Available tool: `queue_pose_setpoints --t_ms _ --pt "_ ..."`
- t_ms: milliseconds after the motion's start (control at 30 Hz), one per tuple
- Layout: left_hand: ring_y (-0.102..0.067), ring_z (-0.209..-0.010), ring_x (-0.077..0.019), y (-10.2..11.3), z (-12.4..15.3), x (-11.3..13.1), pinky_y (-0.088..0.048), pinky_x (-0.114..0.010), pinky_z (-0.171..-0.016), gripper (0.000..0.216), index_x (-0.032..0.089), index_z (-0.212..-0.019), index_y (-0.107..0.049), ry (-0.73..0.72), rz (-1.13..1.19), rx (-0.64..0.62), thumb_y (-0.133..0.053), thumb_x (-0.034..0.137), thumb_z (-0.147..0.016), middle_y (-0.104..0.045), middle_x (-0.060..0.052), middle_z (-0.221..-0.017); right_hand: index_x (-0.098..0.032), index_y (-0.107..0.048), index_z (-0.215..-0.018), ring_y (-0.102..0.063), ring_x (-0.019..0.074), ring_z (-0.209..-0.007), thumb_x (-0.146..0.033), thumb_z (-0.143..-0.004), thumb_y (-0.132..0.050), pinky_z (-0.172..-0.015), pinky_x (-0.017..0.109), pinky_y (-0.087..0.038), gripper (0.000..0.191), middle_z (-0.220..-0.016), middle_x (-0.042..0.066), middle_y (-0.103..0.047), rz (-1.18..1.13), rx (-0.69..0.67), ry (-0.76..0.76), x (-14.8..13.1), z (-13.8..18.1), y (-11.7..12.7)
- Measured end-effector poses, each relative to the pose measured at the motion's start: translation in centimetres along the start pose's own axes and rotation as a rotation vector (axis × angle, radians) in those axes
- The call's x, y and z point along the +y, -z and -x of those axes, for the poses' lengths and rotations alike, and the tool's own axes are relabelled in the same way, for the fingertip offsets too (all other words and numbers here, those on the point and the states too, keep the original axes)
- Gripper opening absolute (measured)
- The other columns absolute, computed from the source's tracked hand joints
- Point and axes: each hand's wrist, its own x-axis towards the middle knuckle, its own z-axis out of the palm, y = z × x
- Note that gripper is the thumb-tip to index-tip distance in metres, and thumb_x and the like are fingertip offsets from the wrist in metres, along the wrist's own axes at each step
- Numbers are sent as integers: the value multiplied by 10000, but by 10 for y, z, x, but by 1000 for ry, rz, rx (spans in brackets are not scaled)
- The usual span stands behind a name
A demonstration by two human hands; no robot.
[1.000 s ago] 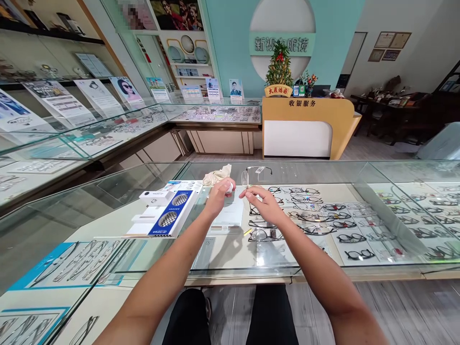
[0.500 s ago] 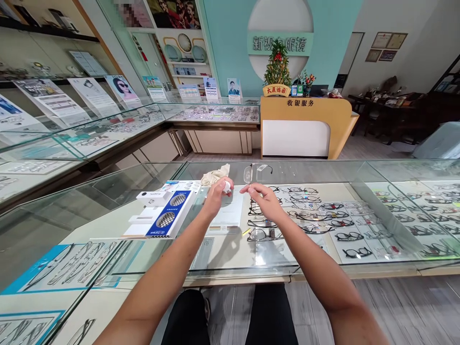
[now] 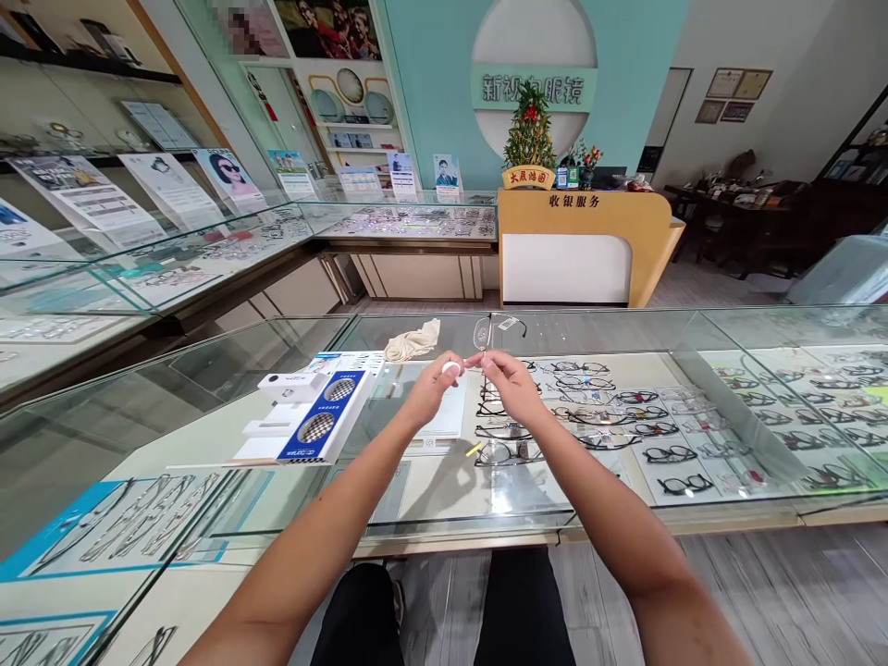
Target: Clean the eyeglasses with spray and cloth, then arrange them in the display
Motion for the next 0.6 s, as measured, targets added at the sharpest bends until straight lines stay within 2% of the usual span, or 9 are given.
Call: queue_pose_setpoints --t_ms 67,133,200,267,333,400,600 --pt "-553 -926 -254 9 -8 -13 -515 -396 -899 539 249 -983 -592 21 28 84 -577 788 -1001 -601 -54 -970 -282 -844 -1044 -777 309 -1186 -878 -1023 -652 -1136 485 -587 627 -1146 77 -870 -12 22 -13 0 -1 3" --pt "-570 -972 -264 19 -16 -28 -529 -419 -941 397 249 -1053 -594 49 28 171 -604 644 -1009 -620 -70 -1039 -280 -844 -1061 -779 308 -1207 -861 -1027 -662 -1156 490 -583 610 -1164 80 -876 -20 40 -24 0 -3 7" --pt "-598 -1063 -290 25 -23 -44 -528 -462 -1015 290 251 -1137 -585 94 10 228 -615 501 -993 -647 -97 -1153 -279 -846 -1062 -783 309 -1202 -858 -1019 -677 -1166 498 -577 604 -1163 80 -880 -32 63 -22 0 -4 10" --pt "-613 -1180 -315 26 -27 -58 -510 -504 -1102 280 255 -1197 -574 133 -10 254 -633 410 -972 -652 -121 -1264 -282 -849 -1070 -787 314 -1204 -863 -1009 -689 -1175 508 -570 606 -1163 81 -882 -48 85 -22 0 -5 13" --pt "-625 -1243 -316 22 -28 -68 -499 -513 -1161 297 254 -1231 -573 149 -27 241 -653 372 -971 -657 -129 -1314 -285 -848 -1077 -790 322 -1210 -871 -999 -694 -1178 519 -570 610 -1166 84 -882 -58 102 -29 1 -6 15" --pt "-657 -1224 -297 16 -27 -76 -514 -499 -1169 337 243 -1295 -581 146 -37 198 -655 369 -991 -681 -129 -1326 -285 -845 -1084 -789 327 -1212 -870 -995 -696 -1175 526 -575 611 -1174 88 -882 -56 108 -33 2 -7 15" --pt "-715 -1199 -291 7 -25 -85 -585 -474 -1076 494 205 -1477 -610 124 -74 70 -658 351 -1008 -765 -141 -1331 -280 -841 -1081 -779 320 -1210 -853 -1009 -694 -1176 515 -577 595 -1168 88 -875 -46 87 -17 3 -7 14"
